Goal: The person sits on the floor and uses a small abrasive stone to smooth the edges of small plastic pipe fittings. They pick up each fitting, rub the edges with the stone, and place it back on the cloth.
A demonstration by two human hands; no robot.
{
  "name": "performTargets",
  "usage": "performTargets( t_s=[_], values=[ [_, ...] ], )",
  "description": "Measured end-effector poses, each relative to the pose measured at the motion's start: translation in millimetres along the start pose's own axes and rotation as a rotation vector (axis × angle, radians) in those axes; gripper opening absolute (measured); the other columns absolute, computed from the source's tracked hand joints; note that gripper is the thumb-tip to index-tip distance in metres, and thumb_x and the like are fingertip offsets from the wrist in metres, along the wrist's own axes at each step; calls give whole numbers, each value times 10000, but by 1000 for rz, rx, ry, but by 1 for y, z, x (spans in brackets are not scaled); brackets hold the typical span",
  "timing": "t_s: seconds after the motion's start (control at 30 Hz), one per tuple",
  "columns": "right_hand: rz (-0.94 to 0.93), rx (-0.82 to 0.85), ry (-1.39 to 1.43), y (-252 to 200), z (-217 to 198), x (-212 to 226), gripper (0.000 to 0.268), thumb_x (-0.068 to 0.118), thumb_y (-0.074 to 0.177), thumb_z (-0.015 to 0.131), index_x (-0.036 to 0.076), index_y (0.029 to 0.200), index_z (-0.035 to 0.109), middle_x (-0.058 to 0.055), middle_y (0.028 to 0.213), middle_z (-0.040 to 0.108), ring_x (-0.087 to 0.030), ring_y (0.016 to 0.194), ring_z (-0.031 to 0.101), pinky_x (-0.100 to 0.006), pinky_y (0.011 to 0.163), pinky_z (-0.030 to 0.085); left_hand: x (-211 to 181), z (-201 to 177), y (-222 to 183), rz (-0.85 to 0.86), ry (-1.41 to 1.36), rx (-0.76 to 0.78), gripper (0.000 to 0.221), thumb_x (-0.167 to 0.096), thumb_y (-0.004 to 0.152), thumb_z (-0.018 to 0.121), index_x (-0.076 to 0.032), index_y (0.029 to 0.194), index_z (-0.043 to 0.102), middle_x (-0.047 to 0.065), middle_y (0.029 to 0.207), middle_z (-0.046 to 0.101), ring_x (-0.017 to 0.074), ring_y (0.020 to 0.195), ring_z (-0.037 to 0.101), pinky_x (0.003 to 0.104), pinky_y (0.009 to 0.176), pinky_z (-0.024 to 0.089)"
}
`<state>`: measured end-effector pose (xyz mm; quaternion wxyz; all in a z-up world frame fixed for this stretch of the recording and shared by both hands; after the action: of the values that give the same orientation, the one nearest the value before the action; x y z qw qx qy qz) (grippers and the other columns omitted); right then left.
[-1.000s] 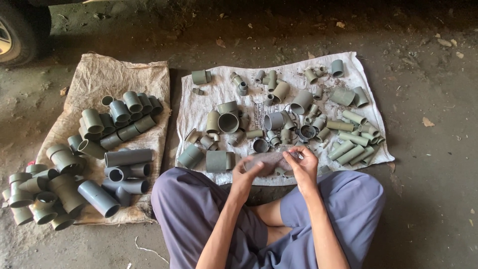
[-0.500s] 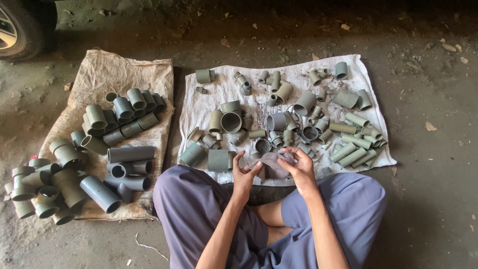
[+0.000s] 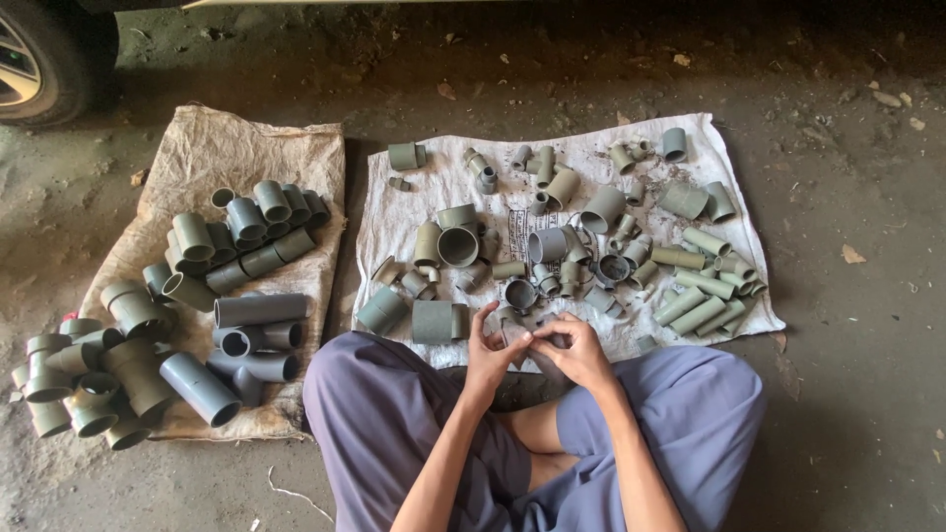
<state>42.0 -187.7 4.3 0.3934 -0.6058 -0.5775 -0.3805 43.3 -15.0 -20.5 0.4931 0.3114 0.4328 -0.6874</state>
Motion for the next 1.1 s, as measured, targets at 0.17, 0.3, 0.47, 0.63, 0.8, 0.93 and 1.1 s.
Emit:
performTargets(
  t_s=[0.17, 0.3, 0.47, 0.63, 0.8, 0.93, 1.1],
  values=[
    [-80, -60, -67, -2, -3, 13, 90, 172, 754, 886, 161, 827, 835, -69, 764, 675, -180, 717, 635, -303, 722, 503, 14, -9, 5, -73, 20, -53, 816, -100, 815, 881, -120, 1496, 433, 136, 749, 735, 170, 552, 682, 254, 496, 540],
    [-123, -224, -165, 3, -3, 2, 73, 200, 774, 871, 204, 762, 799, -9, 732, 635, -174, 680, 640, -284, 680, 495, 21, -7, 10, -69, 50, -81, 779, -85, 804, 889, -128, 1466, 481, 115, 742, 737, 144, 569, 690, 228, 475, 526],
    [-116, -329, -146, 1, -2, 5, 85, 151, 754, 862, 176, 749, 781, -28, 729, 638, -220, 707, 667, -303, 695, 507, 17, -4, 10, -10, 34, -70, 704, -60, 863, 821, -133, 1454, 445, 119, 754, 726, 152, 597, 689, 232, 505, 536],
    [-104, -393, -136, 3, -8, 1, 90, 107, 742, 847, 160, 746, 774, -60, 735, 643, -256, 759, 686, -323, 740, 518, 48, -17, 28, 57, 31, 8, 571, -64, 959, 716, -149, 1439, 419, 155, 817, 749, 143, 676, 698, 250, 578, 557],
    [-59, -386, -79, 8, -17, -10, 77, 106, 754, 844, 162, 775, 795, -49, 782, 696, -230, 815, 708, -316, 796, 522, 48, -13, 23, 64, -91, 113, 522, -26, 1019, 595, -161, 1485, 403, 155, 921, 737, 141, 812, 663, 305, 772, 566],
    [-109, -272, -66, 4, -21, 15, 68, 85, 791, 812, 150, 793, 792, -63, 773, 688, -224, 831, 713, -314, 804, 516, -16, 12, -7, -5, -49, 100, 492, -170, 1029, 637, -137, 1463, 407, 175, 918, 750, 172, 786, 688, 341, 767, 561],
    [-143, -68, -80, 0, -5, 37, 66, 89, 786, 829, 149, 773, 806, -50, 743, 691, -199, 774, 704, -329, 791, 525, 31, -13, 10, -114, 43, -22, 898, -205, 746, 963, -154, 1448, 405, 141, 865, 754, 152, 667, 688, 269, 585, 544]
  ],
)
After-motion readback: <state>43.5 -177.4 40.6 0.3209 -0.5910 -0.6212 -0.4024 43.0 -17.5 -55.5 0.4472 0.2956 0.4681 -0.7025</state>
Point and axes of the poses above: each hand's wrist, its own y-axis towards the middle knuckle, its own z-axis out of the palm, x = y × z, the point moved 4 cm from there along y, towards the middle knuckle
